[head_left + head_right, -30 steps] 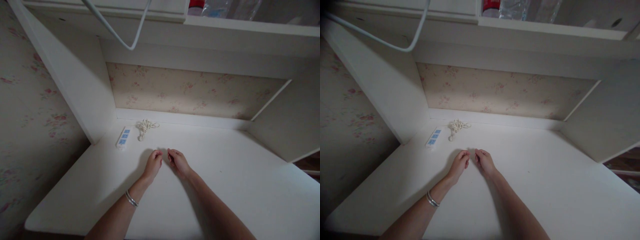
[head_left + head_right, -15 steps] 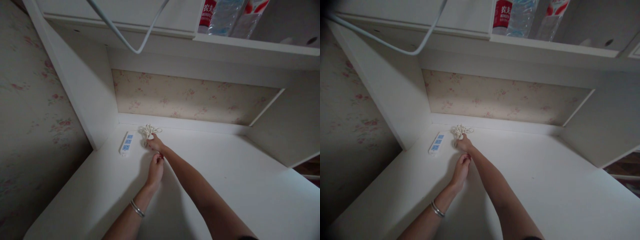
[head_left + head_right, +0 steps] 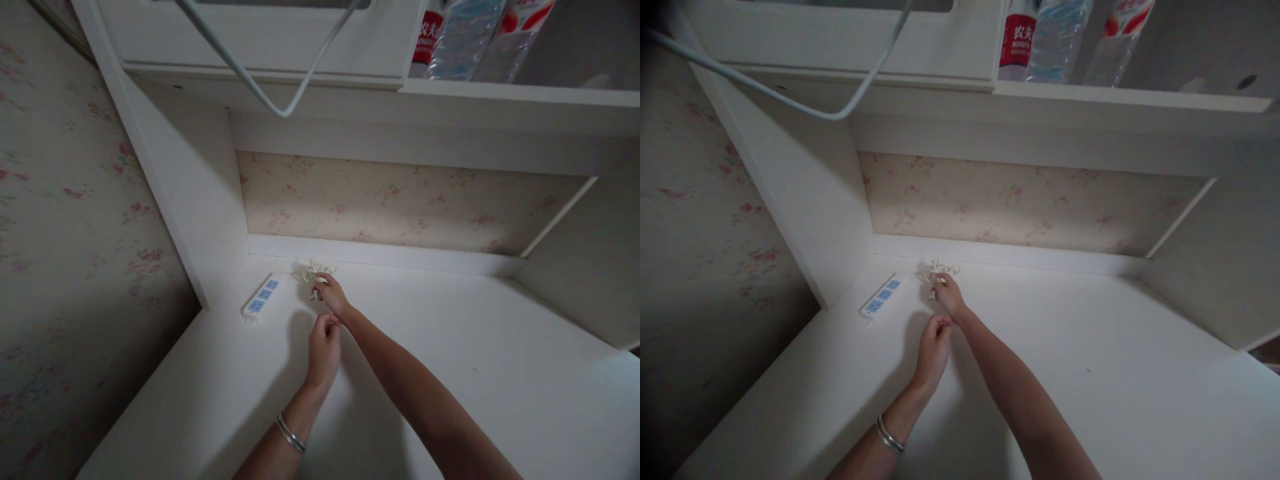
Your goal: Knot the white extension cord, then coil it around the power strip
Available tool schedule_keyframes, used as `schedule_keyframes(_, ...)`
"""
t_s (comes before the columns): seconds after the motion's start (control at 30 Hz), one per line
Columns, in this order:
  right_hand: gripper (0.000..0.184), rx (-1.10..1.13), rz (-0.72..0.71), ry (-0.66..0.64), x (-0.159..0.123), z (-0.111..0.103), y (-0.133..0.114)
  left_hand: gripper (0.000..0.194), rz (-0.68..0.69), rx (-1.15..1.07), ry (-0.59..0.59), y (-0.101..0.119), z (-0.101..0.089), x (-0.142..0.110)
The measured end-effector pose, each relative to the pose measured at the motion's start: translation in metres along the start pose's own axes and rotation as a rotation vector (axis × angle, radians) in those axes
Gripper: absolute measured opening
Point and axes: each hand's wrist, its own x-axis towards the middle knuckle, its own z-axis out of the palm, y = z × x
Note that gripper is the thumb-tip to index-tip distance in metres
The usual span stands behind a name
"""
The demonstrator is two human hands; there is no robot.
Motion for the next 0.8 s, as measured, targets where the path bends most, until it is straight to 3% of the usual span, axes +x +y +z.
schedule_keyframes(0.17, 0.064, 0.092, 0.049, 0.057, -0.057, -0.054, -0.002, 0.012, 0.128, 0.037, 0.01, 0.007, -0.001, -0.006)
schedule_keyframes(0.33, 0.049, 0.246, 0.064, 0.035, -0.119, -0.098, 0.003, 0.012, 0.118, 0.113, 0.079, 0.001, -0.003, 0.0)
schedule_keyframes(0.43, 0.042, 0.404, 0.069, -0.023, -0.145, -0.112, 0.001, 0.019, 0.208, 0.215, 0.049, -0.003, -0.004, 0.002)
schedule_keyframes(0.5, 0.043, 0.497, 0.088, -0.112, -0.155, -0.117, -0.003, 0.024, 0.262, 0.264, -0.007, -0.006, -0.004, 0.002)
schedule_keyframes(0.63, 0.056, 0.597, 0.098, -0.276, -0.158, -0.123, -0.009, 0.035, 0.243, 0.282, -0.125, -0.017, -0.003, 0.004)
schedule_keyframes(0.8, 0.052, 0.574, 0.111, -0.242, -0.151, -0.127, -0.003, 0.047, 0.232, 0.249, -0.138, -0.028, -0.002, 0.013)
